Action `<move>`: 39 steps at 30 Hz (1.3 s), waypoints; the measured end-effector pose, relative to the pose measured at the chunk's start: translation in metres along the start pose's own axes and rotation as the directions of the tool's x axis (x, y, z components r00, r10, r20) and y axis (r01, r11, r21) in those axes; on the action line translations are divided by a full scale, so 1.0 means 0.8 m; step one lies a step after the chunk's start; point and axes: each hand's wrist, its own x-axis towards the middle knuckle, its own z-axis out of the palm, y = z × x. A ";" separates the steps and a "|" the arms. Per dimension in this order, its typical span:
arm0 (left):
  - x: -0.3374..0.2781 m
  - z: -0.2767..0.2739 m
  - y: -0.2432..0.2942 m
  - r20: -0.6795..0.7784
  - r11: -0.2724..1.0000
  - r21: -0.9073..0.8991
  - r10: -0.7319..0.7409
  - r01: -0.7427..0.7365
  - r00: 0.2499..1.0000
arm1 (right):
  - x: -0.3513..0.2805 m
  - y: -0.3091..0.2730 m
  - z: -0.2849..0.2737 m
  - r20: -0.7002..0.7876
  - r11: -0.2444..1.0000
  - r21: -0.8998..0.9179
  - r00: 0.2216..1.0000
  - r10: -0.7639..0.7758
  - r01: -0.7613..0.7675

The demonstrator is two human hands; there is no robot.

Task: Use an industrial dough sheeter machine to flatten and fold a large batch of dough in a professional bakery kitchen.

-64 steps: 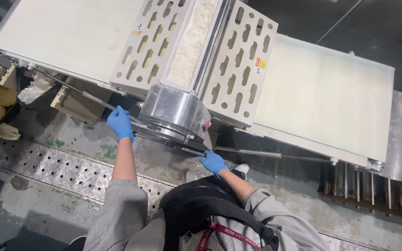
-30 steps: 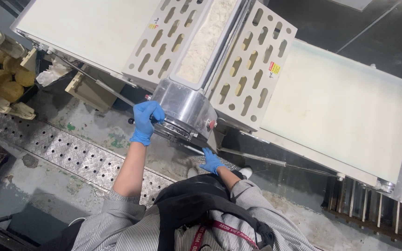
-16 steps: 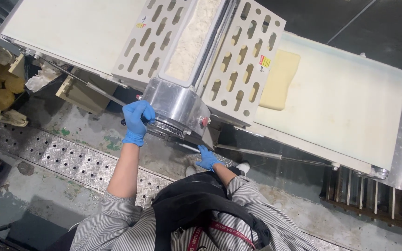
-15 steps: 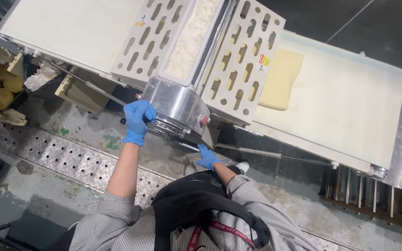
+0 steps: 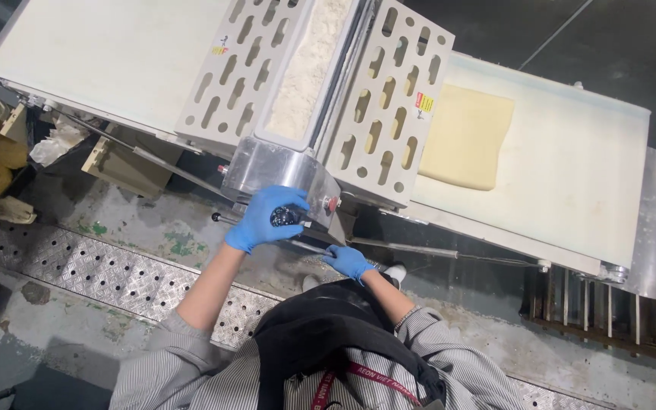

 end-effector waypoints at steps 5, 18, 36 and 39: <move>0.023 -0.024 0.002 0.271 0.993 0.061 0.082 -0.102 0.959 | -0.009 -0.001 -0.001 -0.034 0.984 0.179 0.999 -0.014 0.020; 0.034 -0.012 -0.014 0.388 0.915 0.283 0.166 -0.289 0.906 | -0.002 0.011 0.017 -0.034 0.987 0.155 0.998 -0.044 0.048; 0.031 -0.010 -0.010 0.401 0.892 0.330 0.163 -0.308 0.901 | -0.030 -0.013 0.004 -0.069 0.988 0.145 0.997 -0.039 0.049; 0.030 -0.009 -0.010 0.392 0.897 0.334 0.148 -0.291 0.908 | -0.032 -0.012 0.005 -0.059 0.988 0.133 0.996 -0.066 0.074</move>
